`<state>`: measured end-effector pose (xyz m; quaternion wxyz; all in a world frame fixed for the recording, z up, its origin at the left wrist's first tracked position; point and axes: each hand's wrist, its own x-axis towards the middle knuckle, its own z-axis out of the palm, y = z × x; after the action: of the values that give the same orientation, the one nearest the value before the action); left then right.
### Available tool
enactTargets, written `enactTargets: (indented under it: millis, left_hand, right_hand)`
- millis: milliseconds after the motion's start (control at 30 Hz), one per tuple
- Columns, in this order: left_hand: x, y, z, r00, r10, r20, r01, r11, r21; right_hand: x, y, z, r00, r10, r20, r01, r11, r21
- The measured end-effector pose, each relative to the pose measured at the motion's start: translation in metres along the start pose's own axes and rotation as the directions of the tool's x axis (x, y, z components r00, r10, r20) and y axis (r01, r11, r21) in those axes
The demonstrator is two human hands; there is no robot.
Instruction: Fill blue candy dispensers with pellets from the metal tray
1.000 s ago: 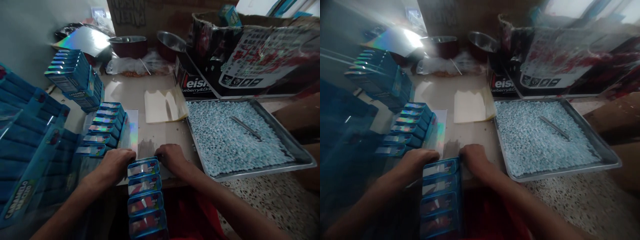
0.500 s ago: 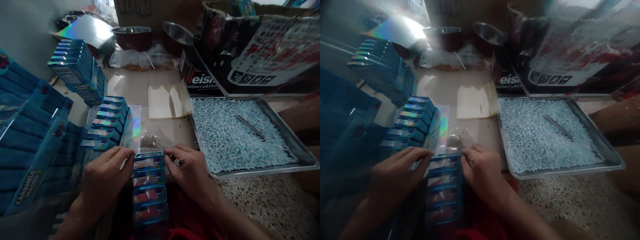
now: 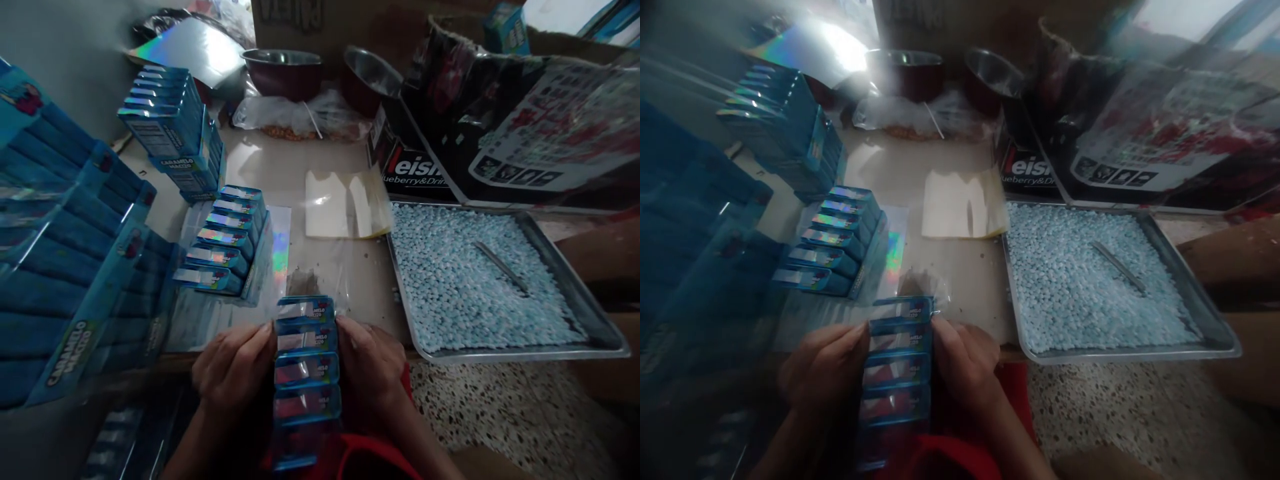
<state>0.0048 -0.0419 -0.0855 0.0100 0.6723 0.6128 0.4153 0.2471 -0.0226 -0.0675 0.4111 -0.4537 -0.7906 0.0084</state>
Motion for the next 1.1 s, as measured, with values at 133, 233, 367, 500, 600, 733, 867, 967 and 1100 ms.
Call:
enactTargets:
  millis: [133, 233, 367, 500, 600, 733, 867, 967, 1100]
  left_hand:
    - [0.01, -0.004, 0.025, 0.988, -0.153, 0.003, 0.152, 0.986, 0.066]
    - [0.021, -0.002, 0.026, 0.955, -0.179, 0.238, 0.119, 0.962, 0.244]
    - [0.024, 0.004, 0.011, 0.89, -0.091, 0.448, -0.088, 0.927, 0.364]
    - [0.018, 0.01, 0.003, 0.855, -0.024, 0.519, -0.161, 0.937, 0.309]
    - [0.015, 0.019, 0.008, 0.833, -0.073, 0.548, -0.109, 0.95, 0.293]
    - [0.015, 0.034, 0.015, 0.8, -0.238, 0.551, 0.027, 0.931, 0.363]
    - [0.014, 0.031, 0.017, 0.795, -0.296, 0.529, 0.057, 0.905, 0.421]
    - [0.013, 0.018, 0.019, 0.8, -0.217, 0.56, 0.027, 0.945, 0.326]
    - [0.009, 0.004, 0.025, 0.837, -0.112, 0.536, -0.012, 0.975, 0.223]
  right_hand:
    - [0.004, 0.002, 0.01, 1.0, -0.003, 0.008, 0.003, 1.0, 0.013]
    - [0.007, 0.004, 0.017, 1.0, 0.019, 0.013, -0.019, 0.999, 0.028]
    - [0.002, 0.007, 0.022, 0.999, 0.053, -0.014, -0.052, 0.996, 0.076]
    - [-0.008, 0.007, 0.012, 0.997, 0.076, 0.018, -0.078, 0.987, 0.142]
    - [-0.014, 0.008, 0.006, 0.984, 0.175, 0.045, -0.179, 0.978, 0.106]
    - [-0.019, 0.01, 0.016, 0.935, 0.352, 0.037, -0.351, 0.936, -0.027]
    - [-0.025, 0.013, 0.028, 0.859, 0.509, 0.052, -0.5, 0.857, -0.123]
    - [-0.027, 0.015, 0.029, 0.885, 0.445, 0.139, -0.414, 0.887, -0.206]
    - [-0.023, 0.017, 0.025, 0.88, 0.419, 0.223, -0.353, 0.892, -0.283]
